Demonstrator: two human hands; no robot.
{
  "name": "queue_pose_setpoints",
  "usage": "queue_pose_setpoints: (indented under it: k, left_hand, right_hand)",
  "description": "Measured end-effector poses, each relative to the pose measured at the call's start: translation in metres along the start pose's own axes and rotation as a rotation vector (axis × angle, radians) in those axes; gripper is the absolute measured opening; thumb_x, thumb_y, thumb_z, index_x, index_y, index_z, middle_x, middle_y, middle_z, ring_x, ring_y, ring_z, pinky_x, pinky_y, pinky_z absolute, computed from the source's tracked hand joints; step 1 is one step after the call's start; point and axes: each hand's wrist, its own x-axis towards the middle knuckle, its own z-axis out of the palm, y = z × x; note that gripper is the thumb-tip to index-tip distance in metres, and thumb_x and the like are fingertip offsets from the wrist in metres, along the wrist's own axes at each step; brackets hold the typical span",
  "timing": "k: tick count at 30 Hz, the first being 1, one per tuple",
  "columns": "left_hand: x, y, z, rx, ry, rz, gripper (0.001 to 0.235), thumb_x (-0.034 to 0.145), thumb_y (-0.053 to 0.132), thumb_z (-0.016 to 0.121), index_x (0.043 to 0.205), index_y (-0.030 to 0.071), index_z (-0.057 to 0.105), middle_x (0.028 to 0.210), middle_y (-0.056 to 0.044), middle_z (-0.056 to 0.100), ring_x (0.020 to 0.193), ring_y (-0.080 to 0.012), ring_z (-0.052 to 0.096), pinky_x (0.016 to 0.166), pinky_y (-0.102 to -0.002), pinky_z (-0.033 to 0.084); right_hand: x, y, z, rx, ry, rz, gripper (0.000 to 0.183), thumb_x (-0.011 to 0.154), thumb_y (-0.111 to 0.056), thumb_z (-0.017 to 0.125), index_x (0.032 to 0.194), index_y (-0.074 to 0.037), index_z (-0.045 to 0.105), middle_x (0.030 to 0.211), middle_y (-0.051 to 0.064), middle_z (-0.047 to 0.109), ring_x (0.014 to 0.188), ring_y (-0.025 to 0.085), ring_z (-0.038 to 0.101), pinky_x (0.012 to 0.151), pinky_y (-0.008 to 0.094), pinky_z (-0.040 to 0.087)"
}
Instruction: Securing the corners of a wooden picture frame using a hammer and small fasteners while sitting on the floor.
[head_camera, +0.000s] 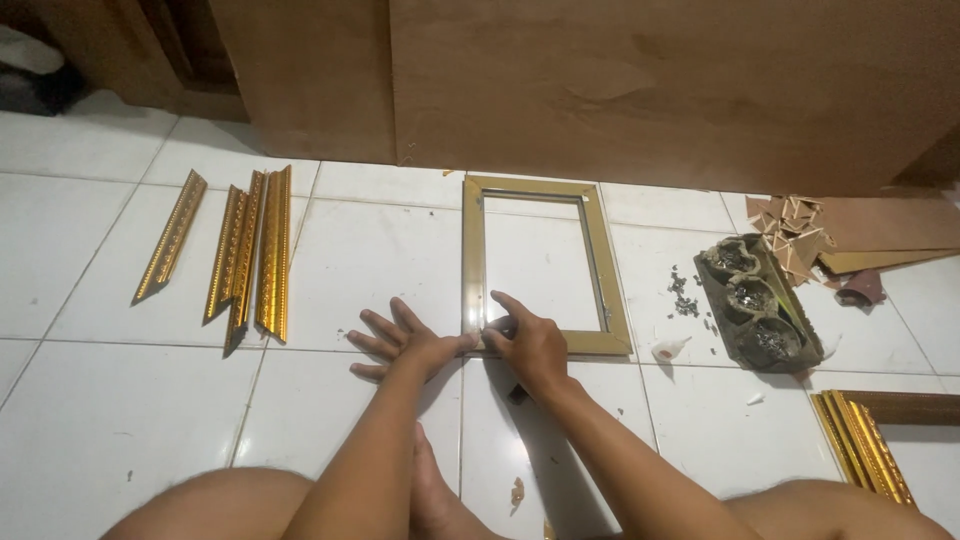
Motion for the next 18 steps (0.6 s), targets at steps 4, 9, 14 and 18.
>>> queue_pose_setpoints:
  k: [4,9,14,18]
  left_hand:
    - [0.001,0.000,0.000,-0.008,0.005,0.004,0.163,0.079,0.087,0.086,0.179,0.022,-0.025,0.177,-0.024,-0.049,0.152,-0.0580,-0.051,0.108,-0.088,-0.031]
    - [0.009,-0.002,0.003,-0.005,0.007,0.009,0.165,0.078,0.089,0.086,0.180,0.022,-0.025,0.178,-0.024,-0.048,0.154,-0.0580,-0.050,0.108,-0.088,-0.031]
    - [-0.001,0.000,0.000,-0.018,0.003,0.016,0.160,0.082,0.084,0.085,0.180,0.021,-0.025,0.177,-0.024,-0.049,0.153,-0.0571,-0.051,0.108,-0.087,-0.031]
    - [0.003,-0.002,0.005,-0.018,0.026,0.012,0.161,0.081,0.085,0.086,0.180,0.022,-0.025,0.176,-0.023,-0.051,0.153,-0.0562,-0.051,0.109,-0.086,-0.032]
  right_hand:
    - [0.003,0.002,0.002,-0.038,0.018,-0.023,0.063,0.097,-0.016,0.087,0.157,-0.022,0.067,0.109,0.018,0.088,0.105,0.036,0.086,0.095,0.051,0.070]
    - [0.007,0.009,0.007,-0.063,0.036,-0.053,0.061,0.096,-0.016,0.089,0.154,-0.018,0.070,0.104,0.020,0.088,0.099,0.036,0.087,0.089,0.051,0.071]
    - [0.009,0.037,-0.005,0.030,0.001,0.019,0.050,0.098,-0.030,0.087,0.143,-0.016,0.074,0.112,0.020,0.087,0.105,0.038,0.085,0.091,0.055,0.069]
    - [-0.049,-0.032,-0.097,-0.290,-0.436,0.150,0.039,0.093,-0.038,0.090,0.124,-0.015,0.085,0.113,0.018,0.089,0.114,0.039,0.084,0.100,0.055,0.067]
